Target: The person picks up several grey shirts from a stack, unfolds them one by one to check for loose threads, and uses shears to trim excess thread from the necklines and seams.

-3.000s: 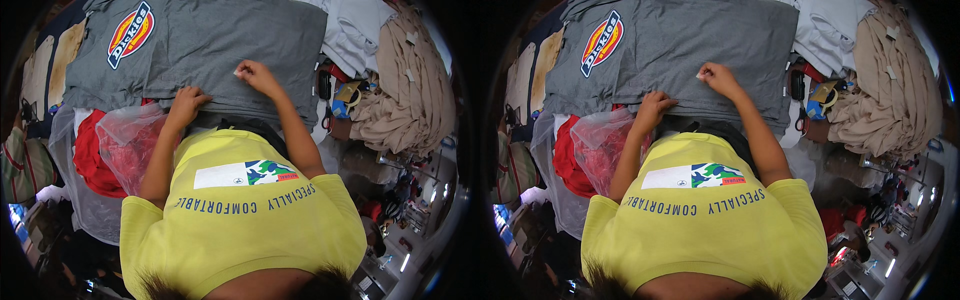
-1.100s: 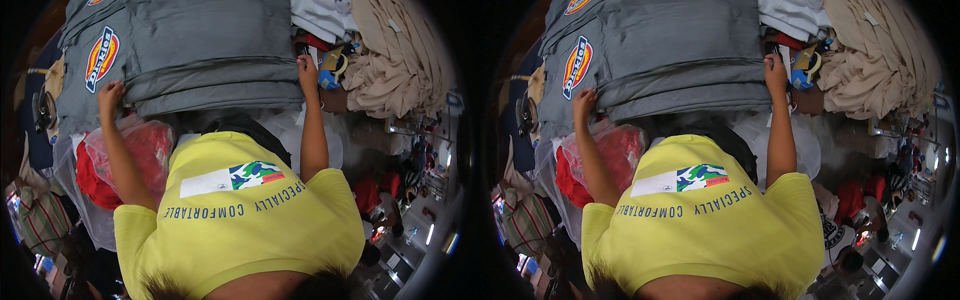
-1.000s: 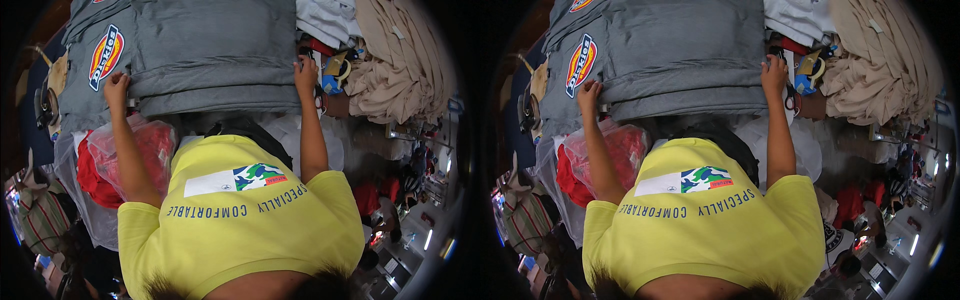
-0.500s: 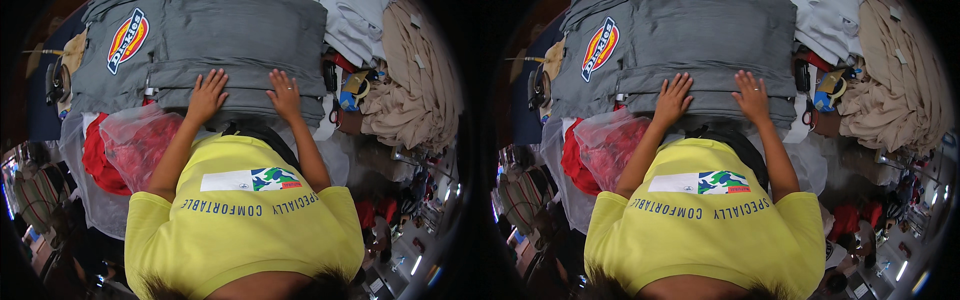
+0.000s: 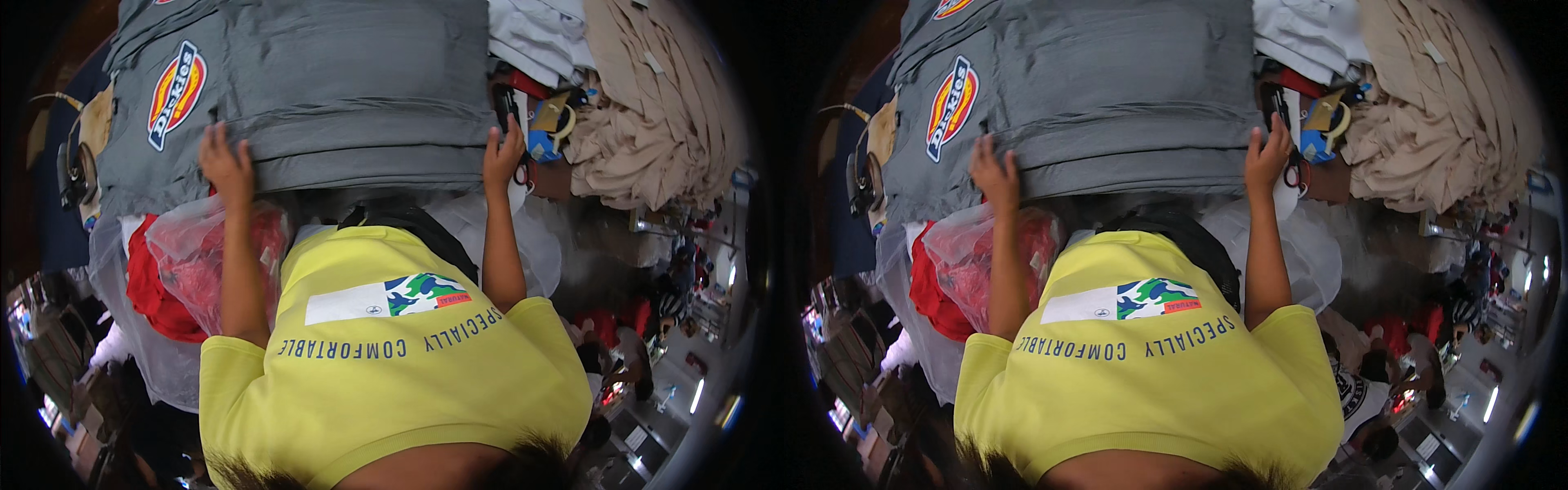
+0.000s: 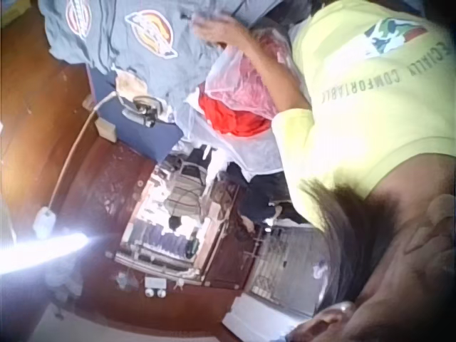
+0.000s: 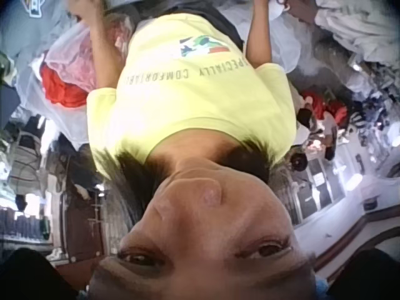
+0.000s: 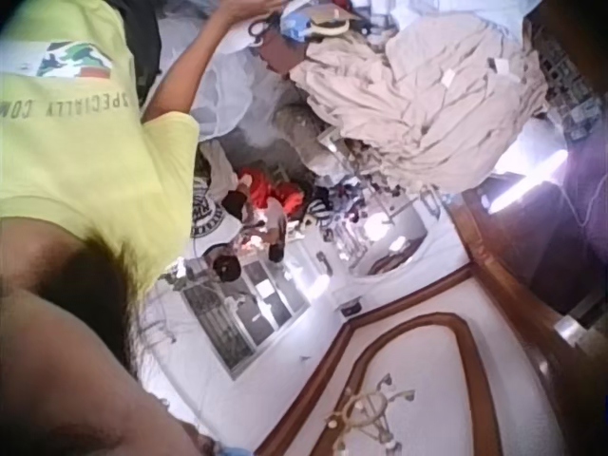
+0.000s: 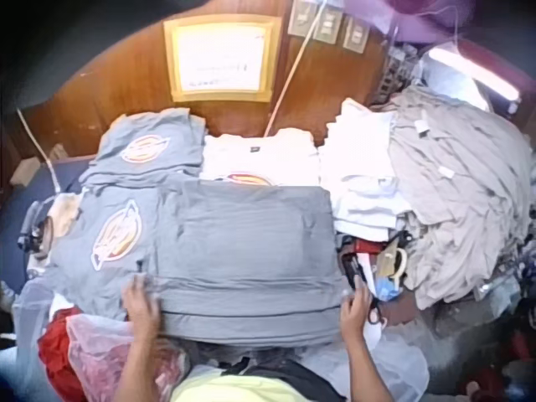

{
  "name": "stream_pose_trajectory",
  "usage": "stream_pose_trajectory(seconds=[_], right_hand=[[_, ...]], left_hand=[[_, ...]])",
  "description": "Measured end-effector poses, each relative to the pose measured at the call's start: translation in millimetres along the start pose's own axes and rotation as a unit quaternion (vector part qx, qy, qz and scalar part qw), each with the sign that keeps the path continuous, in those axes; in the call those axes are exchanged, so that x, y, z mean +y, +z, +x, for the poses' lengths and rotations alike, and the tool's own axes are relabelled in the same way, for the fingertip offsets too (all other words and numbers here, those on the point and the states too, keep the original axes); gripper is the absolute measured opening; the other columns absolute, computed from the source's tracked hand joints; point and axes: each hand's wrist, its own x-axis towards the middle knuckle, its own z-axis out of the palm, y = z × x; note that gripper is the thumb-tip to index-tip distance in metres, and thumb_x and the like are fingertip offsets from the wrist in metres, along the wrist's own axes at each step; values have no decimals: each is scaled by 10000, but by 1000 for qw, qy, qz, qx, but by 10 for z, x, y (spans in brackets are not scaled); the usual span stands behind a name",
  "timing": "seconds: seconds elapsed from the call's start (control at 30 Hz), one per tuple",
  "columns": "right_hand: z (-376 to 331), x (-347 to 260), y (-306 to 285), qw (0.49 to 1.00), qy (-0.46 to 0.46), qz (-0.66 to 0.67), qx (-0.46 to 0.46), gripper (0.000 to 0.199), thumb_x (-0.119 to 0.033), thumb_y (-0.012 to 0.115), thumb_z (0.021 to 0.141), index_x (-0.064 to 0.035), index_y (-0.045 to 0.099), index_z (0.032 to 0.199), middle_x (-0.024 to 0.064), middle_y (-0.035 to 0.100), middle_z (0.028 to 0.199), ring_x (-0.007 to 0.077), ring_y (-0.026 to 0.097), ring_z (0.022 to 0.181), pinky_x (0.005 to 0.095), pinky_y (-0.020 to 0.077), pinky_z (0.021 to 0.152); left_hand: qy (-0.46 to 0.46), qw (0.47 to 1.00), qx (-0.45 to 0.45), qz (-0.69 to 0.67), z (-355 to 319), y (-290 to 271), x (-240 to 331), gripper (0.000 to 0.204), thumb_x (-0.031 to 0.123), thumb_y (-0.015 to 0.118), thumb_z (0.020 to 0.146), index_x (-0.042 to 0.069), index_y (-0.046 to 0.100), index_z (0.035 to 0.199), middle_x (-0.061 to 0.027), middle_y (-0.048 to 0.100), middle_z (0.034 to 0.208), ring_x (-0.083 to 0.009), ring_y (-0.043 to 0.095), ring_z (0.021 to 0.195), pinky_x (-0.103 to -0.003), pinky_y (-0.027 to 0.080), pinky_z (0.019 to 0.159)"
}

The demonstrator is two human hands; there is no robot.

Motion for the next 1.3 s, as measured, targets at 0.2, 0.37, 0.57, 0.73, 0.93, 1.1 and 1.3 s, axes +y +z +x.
stream_pose_trajectory(seconds=[0.2,0.37,0.57,0.73,0.93,1.1,1.3], right_hand=[[71,508,-55,985,139,97,9,348,-277,569,859,-27,580,1101,154,588,1025,291,542,946,353,417,837],[160,821,-204,984,125,23,126,322,-212,609,823,-6,575,1068,175,576,1019,303,542,930,380,433,796],[294,1332,-456,956,258,10,136,321,-215,595,812,38,594,1009,178,603,993,298,560,926,376,444,803],[367,1502,-539,869,453,192,61,403,-371,555,853,-47,558,1093,122,552,1084,259,528,987,378,427,824],[496,1519,-677,797,523,296,-59,367,-395,554,861,-98,553,1077,79,521,1092,241,489,1008,410,410,850],[550,1782,-755,737,547,393,-60,290,-298,631,828,-101,568,1032,62,559,1021,252,515,989,438,419,875],[372,1624,-703,694,501,509,91,213,-172,622,833,-75,559,1011,76,553,1024,261,505,1013,464,369,929]], left_hand=[[-250,915,30,-316,35,4,-502,389,35,485,854,26,451,1242,-136,533,1179,-220,530,1052,-306,435,856],[-355,812,-40,-462,145,-100,-770,312,22,443,889,-2,486,1196,-106,562,1143,-151,541,1013,-236,443,811],[-286,910,-90,-285,288,-139,-788,232,149,518,888,36,609,1069,-54,638,885,-101,577,787,-233,444,690],[-221,930,-128,-265,379,-114,-785,232,110,502,867,112,630,1061,-94,655,857,-149,602,765,-268,447,688],[-51,971,-197,-126,473,-205,-827,296,65,497,833,136,607,1099,-84,638,882,-158,584,737,-278,446,687],[-226,898,-257,-276,589,-146,-963,256,92,537,827,108,610,1071,-79,637,836,-147,582,669,-275,457,641],[-246,921,-214,-214,479,-201,-802,318,103,663,748,55,596,1056,-49,631,773,-108,575,632,-247,460,621]])
